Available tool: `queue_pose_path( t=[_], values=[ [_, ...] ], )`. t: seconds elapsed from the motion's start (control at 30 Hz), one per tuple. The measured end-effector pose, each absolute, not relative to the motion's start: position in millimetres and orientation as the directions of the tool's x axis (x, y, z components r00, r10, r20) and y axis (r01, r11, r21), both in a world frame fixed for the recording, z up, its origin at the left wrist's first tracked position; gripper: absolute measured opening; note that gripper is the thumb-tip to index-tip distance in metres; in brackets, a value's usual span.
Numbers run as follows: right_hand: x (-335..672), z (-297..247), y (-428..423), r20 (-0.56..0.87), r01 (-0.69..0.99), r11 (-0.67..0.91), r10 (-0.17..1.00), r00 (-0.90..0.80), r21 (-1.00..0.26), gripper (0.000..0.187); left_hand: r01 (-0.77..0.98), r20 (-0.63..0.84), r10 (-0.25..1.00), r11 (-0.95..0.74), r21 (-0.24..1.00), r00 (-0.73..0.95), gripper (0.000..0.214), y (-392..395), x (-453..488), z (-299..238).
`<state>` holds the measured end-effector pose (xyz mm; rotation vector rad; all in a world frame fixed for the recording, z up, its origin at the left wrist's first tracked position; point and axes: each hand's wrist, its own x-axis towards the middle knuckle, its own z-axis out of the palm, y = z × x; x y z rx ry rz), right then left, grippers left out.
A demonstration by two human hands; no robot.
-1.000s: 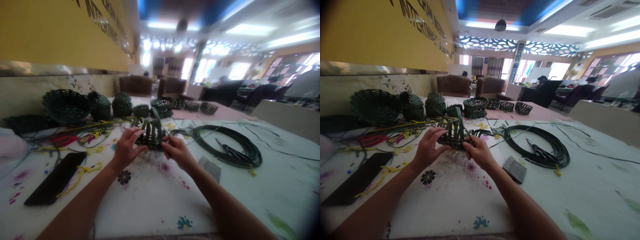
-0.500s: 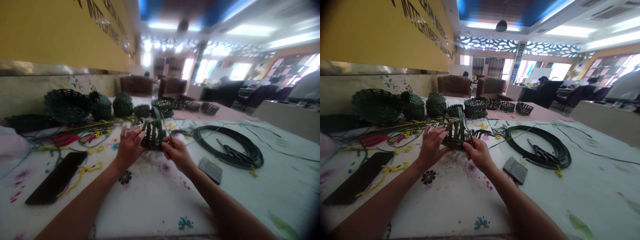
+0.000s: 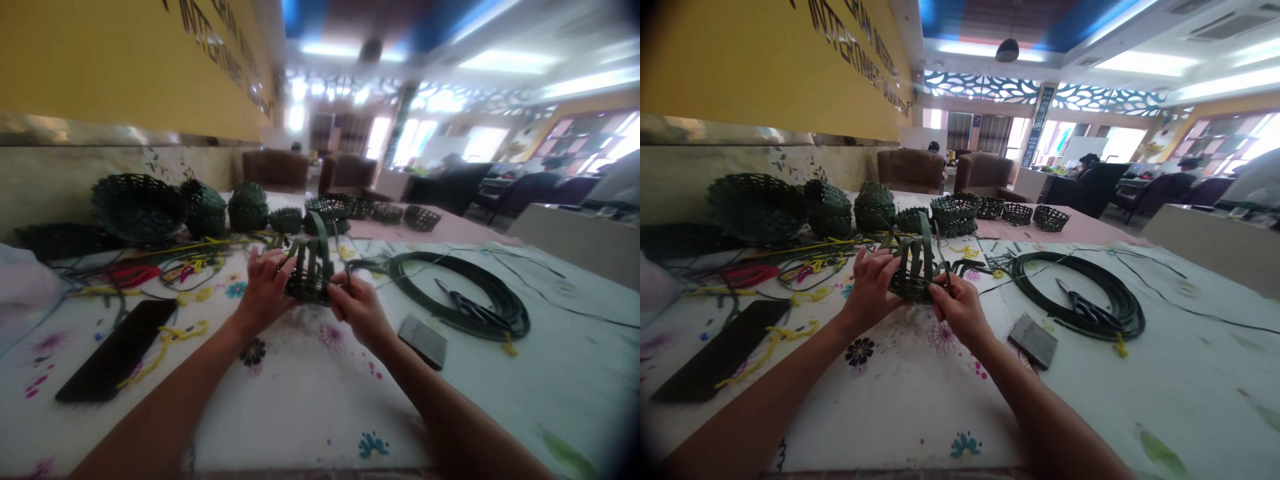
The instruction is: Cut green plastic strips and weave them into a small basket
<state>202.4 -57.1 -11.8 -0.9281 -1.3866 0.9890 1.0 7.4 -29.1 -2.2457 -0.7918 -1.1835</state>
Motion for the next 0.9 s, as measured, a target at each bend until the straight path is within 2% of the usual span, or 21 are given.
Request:
queue_pose_path(
  t=[0.17,0.27,0.37,0.43,0.5,0.57,0.63,0.7,0.77,0.9],
  values=[
    [202,-2,-65,0.259,-0.188,0.248,0.965,-0.034,-0.95,0.027,0.664,0.822,0.271,-0.729,-0.165,0.501,0.071,-14,-5,-2],
    [203,5,-69,0.198,-0.231,0.185,0.98,-0.033,-0.955,0.03,0.65,0.8,0.303,-0.747,-0.138,0.518,0.075,-26,-8,14],
    [203,6,-69,0.175,-0.123,0.167,0.983,-0.053,-0.978,0.03,0.643,0.778,0.342,-0.759,-0.102,0.527,0.074,-28,-8,16],
    [203,3,-68,0.266,0.113,0.262,0.964,0.018,-0.958,0.024,0.658,0.762,0.381,-0.749,-0.078,0.524,0.07,-25,-6,12],
    [202,0,-68,0.464,0.442,0.376,0.88,0.106,-0.814,0.023,0.672,0.755,0.406,-0.738,-0.061,0.515,0.069,-23,-3,7],
    [200,-2,-70,0.663,0.699,0.431,0.744,0.083,-0.571,0.036,0.671,0.756,0.404,-0.739,-0.061,0.514,0.068,-22,0,4],
    [198,-3,-74,0.764,0.832,0.434,0.645,-0.019,-0.346,0.048,0.669,0.766,0.389,-0.74,-0.072,0.513,0.066,-22,2,2],
    [195,-3,-76,0.775,0.898,0.401,0.62,-0.119,-0.183,0.053,0.672,0.777,0.376,-0.736,-0.08,0.504,0.063,-22,2,2],
    [193,-2,-77,0.74,0.929,0.356,0.651,-0.168,-0.103,0.053,0.678,0.788,0.378,-0.732,-0.068,0.486,0.061,-21,2,1],
    [194,-3,-72,0.676,0.936,0.331,0.718,-0.166,-0.122,0.055,0.681,0.793,0.4,-0.732,-0.025,0.459,0.06,-18,1,0]
  ],
)
